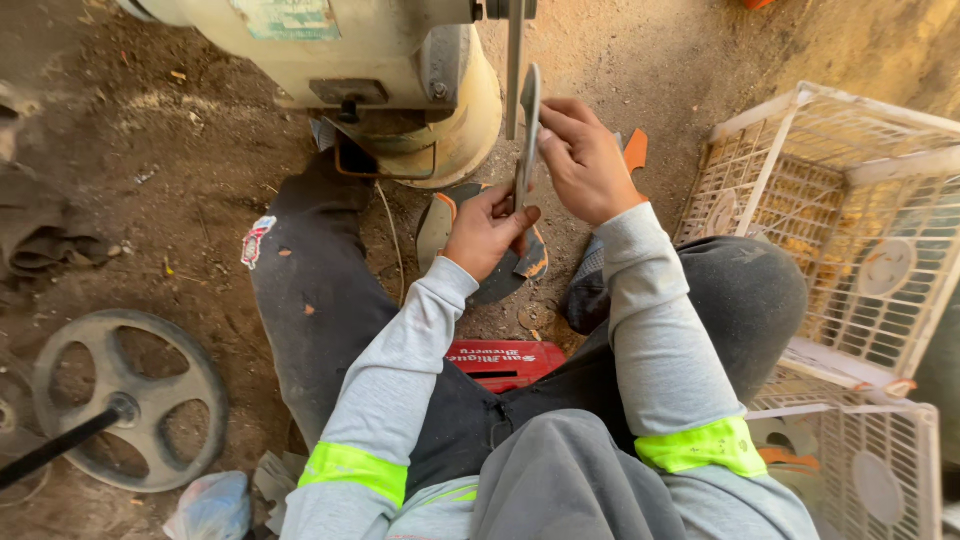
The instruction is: The person sits on the ground and uses a bench grinder to smooth the edges of several shoe sole pieces. They handle both gray and orange pieces, repeatedly pressing them against the spinning wheel and placing finished pieces into a nearby white plastic crate.
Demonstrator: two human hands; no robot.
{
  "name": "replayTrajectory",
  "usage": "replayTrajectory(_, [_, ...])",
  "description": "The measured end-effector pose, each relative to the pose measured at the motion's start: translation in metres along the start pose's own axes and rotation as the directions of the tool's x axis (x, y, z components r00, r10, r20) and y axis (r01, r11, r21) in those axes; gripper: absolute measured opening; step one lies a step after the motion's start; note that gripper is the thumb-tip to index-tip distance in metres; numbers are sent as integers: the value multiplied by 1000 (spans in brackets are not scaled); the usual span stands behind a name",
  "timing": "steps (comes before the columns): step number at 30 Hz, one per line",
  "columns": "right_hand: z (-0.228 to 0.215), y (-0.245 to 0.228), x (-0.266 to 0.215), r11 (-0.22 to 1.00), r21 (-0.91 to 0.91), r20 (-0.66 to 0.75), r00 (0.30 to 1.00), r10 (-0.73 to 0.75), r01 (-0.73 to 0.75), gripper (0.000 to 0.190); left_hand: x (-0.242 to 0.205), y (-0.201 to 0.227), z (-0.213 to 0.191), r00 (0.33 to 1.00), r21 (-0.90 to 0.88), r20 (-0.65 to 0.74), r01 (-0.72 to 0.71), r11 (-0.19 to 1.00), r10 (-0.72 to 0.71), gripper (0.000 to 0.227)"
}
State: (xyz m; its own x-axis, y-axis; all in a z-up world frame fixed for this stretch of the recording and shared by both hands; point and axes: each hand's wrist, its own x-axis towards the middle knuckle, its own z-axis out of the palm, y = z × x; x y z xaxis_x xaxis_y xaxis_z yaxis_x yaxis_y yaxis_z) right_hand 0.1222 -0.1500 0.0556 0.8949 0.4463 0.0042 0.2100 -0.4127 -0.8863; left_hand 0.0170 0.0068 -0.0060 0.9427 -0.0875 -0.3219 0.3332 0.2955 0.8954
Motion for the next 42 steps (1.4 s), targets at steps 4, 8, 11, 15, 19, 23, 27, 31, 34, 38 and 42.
replayTrajectory(4, [12,3,25,995,-32,-73,993,-96,94,47,15,22,-6,1000,-25,14,29,999,-28,47])
replayTrajectory(8, [19,12,36,983,-133,-124,982,-140,124,51,25,32,-6,998,-54,44,36,998,-34,49])
replayTrajectory(11, [22,10,32,980,-171,-116,986,-123,102,53,18,29,-8,997,-88,72,25,996,-18,48])
replayTrajectory(15, [15,-7,10,974,-184,-95,984,-151,132,57,0,9,-12,996,-66,65,66,996,-62,50])
replayTrajectory(19, [-19,-22,-22,968,-174,136,978,-157,179,56,-21,-21,-5,998,172,-14,-57,983,60,54])
replayTrajectory(23, [-58,-8,-34,984,85,249,959,134,-159,39,-28,-26,-8,920,734,-85,-201,649,382,59])
replayTrajectory(27, [-53,11,-28,952,281,126,988,87,-119,30,-29,-11,0,936,730,-70,-187,657,344,55])
replayTrajectory(31, [-39,14,-13,906,360,118,974,194,-224,28,-25,-1,9,988,586,-114,-20,810,107,58])
replayTrajectory(34, [-21,10,0,971,213,48,994,96,-104,33,-14,4,6,992,223,-20,-118,968,125,52])
replayTrajectory(38, [7,8,30,991,-18,-40,991,-131,130,52,16,22,-6,1000,-7,20,-13,1000,14,46])
replayTrajectory(42, [23,14,43,987,-26,-169,972,-163,161,63,28,29,-9,1000,-63,16,-23,998,24,44])
